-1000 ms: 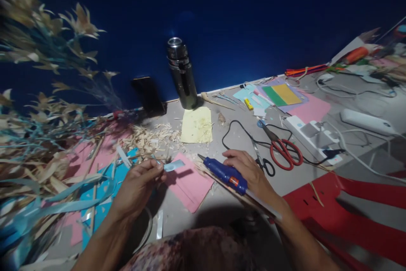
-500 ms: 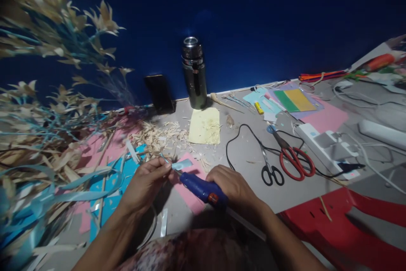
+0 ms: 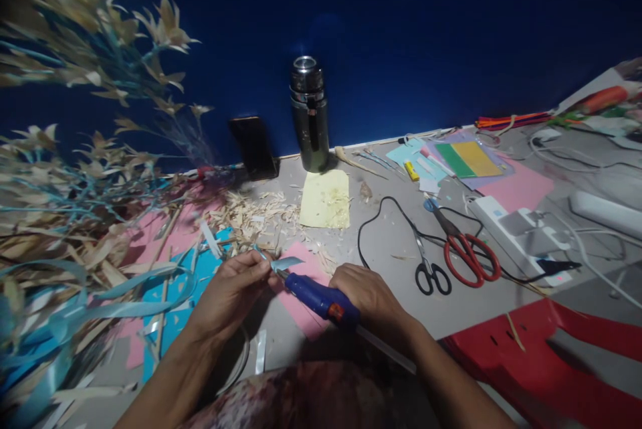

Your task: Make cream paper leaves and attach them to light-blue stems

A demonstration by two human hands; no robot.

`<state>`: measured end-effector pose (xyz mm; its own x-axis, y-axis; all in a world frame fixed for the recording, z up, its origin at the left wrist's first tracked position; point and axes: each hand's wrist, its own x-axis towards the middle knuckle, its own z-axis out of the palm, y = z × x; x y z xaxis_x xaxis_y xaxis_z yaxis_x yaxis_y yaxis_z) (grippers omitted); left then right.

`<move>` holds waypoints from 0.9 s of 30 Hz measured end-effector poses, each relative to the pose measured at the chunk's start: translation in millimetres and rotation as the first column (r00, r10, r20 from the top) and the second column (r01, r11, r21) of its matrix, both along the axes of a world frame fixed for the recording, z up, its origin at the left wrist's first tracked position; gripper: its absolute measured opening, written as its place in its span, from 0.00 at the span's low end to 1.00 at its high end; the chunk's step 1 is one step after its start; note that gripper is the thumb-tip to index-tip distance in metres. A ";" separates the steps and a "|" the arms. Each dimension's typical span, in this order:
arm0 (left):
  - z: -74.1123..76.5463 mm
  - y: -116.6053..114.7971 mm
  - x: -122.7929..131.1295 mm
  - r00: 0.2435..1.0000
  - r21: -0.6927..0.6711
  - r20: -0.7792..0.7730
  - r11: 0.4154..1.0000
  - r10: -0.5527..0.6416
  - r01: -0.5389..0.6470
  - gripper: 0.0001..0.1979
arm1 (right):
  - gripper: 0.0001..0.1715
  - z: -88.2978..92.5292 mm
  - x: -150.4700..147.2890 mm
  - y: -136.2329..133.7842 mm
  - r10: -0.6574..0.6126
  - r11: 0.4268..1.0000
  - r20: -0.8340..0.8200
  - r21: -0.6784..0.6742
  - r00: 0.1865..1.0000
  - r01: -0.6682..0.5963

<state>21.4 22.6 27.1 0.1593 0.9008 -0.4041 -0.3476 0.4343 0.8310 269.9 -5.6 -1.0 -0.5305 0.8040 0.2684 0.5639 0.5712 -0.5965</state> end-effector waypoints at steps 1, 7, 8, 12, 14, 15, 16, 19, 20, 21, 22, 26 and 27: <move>-0.1 -0.2 -0.2 1.000 0.001 0.002 1.000 -0.003 0.003 0.13 | 0.10 0.2 0.4 -0.4 -0.004 1.000 -0.009 0.005 1.000 0.005; 1.4 -1.6 0.4 0.999 -0.020 0.048 1.000 -0.011 0.012 0.14 | 0.11 0.0 -2.5 1.3 0.011 0.999 -0.004 0.031 1.000 -0.011; 1.3 -1.7 0.2 0.998 -0.017 0.055 1.000 -0.016 0.017 0.14 | 0.11 -0.3 -3.1 1.5 0.008 0.999 0.016 0.037 1.000 -0.008; -0.5 -1.9 -1.7 0.999 0.001 0.051 1.000 -0.019 0.019 0.13 | 0.11 -0.6 -2.5 -0.3 -0.003 1.000 0.071 0.029 0.998 0.001; -1.1 -1.9 -2.0 0.999 -0.006 0.037 1.000 -0.013 0.013 0.13 | 0.11 -0.3 -1.4 -1.3 -0.008 1.000 0.061 0.018 0.998 0.007; -1.2 -1.9 -1.8 0.999 -0.010 0.032 1.000 -0.012 0.012 0.14 | 0.11 -0.2 -1.3 -1.5 -0.011 1.000 0.052 0.016 0.999 0.010; -1.1 -1.9 -1.4 0.999 -0.013 0.031 1.000 -0.011 0.011 0.14 | 0.11 -0.2 -1.6 -1.3 -0.013 1.000 0.047 0.016 0.999 0.012; 0.1 -1.5 -0.4 0.999 -0.019 0.033 1.000 -0.007 0.008 0.14 | 0.10 -0.4 -3.3 0.3 -0.019 1.000 0.081 0.021 0.997 0.017; 0.7 -1.3 -0.6 0.999 -0.020 0.035 1.000 -0.001 0.001 0.14 | 0.10 -0.3 -3.2 0.8 -0.015 1.000 0.105 0.021 0.994 0.013; 1.4 -1.1 -1.1 0.999 -0.021 0.035 1.000 0.009 -0.008 0.14 | 0.10 0.2 -2.0 1.1 -0.010 1.000 0.130 0.017 0.992 0.008; 2.1 -0.8 -1.9 0.999 -0.021 0.037 1.000 0.021 -0.020 0.14 | 0.10 0.9 0.6 1.0 -0.008 1.000 0.154 0.001 0.988 0.008; 3.8 -0.4 -5.4 0.997 -0.021 0.061 0.998 0.055 -0.054 0.14 | 0.10 3.8 25.6 -1.7 -0.067 0.997 0.189 -0.021 0.980 0.072; 3.9 -0.4 -5.6 0.996 -0.020 0.069 0.998 0.053 -0.052 0.14 | 0.09 3.5 34.0 -2.4 -0.105 0.994 0.197 0.004 0.975 0.107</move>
<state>15.8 22.1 31.1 0.1403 0.9013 -0.4099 -0.4272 0.4286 0.7961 303.9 -8.0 2.5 -0.4841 0.8598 0.1622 0.7275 0.4985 -0.4714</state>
